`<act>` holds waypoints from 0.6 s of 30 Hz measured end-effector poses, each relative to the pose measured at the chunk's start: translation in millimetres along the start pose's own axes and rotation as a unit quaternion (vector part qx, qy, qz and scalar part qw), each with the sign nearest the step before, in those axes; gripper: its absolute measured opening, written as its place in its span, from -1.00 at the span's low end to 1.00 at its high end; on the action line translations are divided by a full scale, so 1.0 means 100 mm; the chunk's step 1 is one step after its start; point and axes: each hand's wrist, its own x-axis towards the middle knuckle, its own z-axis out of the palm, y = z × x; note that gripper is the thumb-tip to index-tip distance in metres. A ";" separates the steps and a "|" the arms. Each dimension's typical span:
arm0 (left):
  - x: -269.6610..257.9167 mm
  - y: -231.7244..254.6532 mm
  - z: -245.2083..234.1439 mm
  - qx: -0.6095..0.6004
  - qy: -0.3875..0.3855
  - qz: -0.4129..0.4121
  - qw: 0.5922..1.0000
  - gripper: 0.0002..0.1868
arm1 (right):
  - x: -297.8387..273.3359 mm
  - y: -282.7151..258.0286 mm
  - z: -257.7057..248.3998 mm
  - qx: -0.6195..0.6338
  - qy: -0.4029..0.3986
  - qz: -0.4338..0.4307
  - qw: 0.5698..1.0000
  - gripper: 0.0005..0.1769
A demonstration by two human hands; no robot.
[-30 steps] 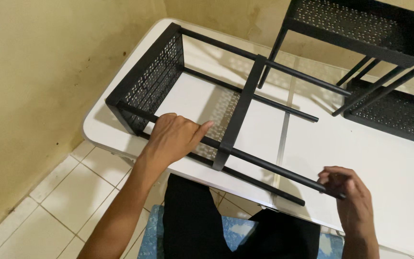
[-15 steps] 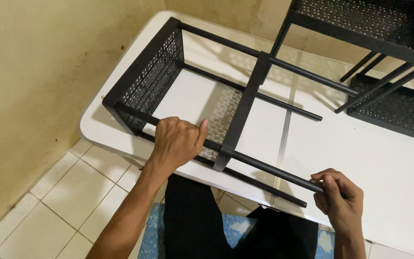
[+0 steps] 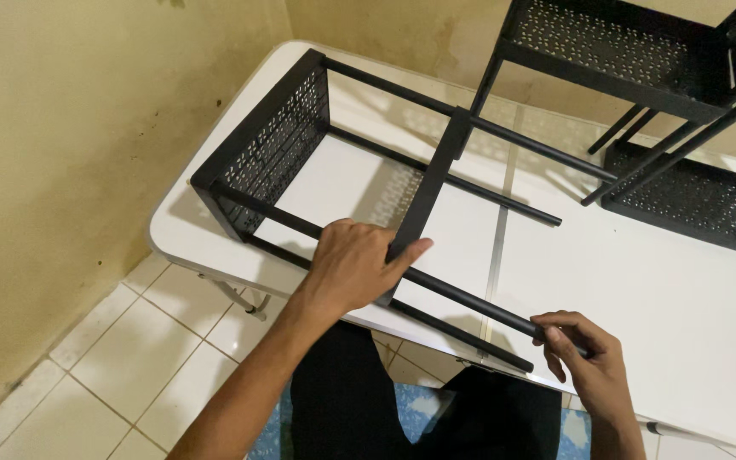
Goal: The person assembles a black metal shelving unit on a white table. They insert perforated metal shelves into the frame and attach the vertical support legs, securing the structure by hand.
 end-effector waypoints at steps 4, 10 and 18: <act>-0.01 0.12 0.05 0.037 0.082 0.035 0.995 -0.45 | -0.09 0.00 0.02 0.006 0.033 -0.013 0.999 -0.69; -0.17 0.17 0.17 0.021 0.077 0.003 0.997 -0.50 | -0.21 0.14 -0.11 0.025 -0.010 0.007 1.000 -0.69; -0.39 0.28 0.04 -0.005 0.048 -0.030 0.998 -0.51 | -0.40 0.30 -0.18 0.030 -0.054 -0.038 0.997 -0.71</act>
